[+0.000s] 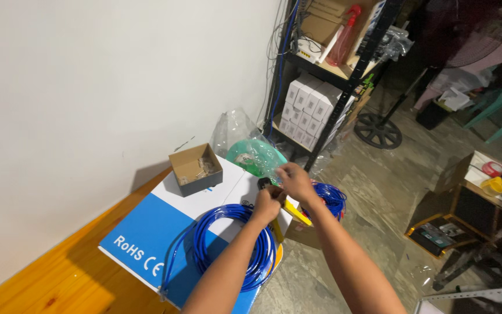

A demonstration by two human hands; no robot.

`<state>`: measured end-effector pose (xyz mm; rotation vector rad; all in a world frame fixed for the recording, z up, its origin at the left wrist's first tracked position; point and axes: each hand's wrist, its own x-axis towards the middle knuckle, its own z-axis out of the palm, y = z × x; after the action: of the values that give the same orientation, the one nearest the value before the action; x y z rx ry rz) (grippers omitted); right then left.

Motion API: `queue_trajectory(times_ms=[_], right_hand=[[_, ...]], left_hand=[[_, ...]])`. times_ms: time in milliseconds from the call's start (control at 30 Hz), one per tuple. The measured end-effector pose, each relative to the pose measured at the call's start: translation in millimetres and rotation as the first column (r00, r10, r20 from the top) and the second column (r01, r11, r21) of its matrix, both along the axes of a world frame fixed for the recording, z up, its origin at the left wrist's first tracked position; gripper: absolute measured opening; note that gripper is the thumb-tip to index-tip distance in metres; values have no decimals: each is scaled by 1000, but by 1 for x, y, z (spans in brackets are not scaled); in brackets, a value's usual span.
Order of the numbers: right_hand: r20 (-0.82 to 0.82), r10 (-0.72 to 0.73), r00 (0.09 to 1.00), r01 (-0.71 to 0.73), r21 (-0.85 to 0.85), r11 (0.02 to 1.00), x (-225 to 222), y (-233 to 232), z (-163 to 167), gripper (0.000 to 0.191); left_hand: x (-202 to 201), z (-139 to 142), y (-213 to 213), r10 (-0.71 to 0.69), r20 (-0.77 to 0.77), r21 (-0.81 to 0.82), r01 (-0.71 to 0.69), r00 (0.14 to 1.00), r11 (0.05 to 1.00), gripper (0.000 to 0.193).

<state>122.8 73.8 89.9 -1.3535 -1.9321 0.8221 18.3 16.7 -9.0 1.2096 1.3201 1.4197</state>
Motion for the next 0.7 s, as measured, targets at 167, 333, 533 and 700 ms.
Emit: queue_trajectory(times_ms=[167, 333, 533, 700], right_hand=[[96, 300, 949, -314, 243, 918, -89, -14, 31, 17], [367, 351, 861, -469, 310, 827, -165, -21, 45, 14], [700, 233, 675, -519, 227, 824, -227, -11, 24, 14], [772, 88, 630, -436, 258, 862, -257, -11, 5, 14]], left_hand=[[-3, -7, 6, 198, -407, 451, 7, 892, 893, 16], [7, -18, 3, 59, -62, 430, -27, 996, 902, 16], [7, -5, -7, 84, 162, 1, -85, 983, 996, 20], [5, 23, -25, 123, 102, -77, -116, 987, 990, 23]])
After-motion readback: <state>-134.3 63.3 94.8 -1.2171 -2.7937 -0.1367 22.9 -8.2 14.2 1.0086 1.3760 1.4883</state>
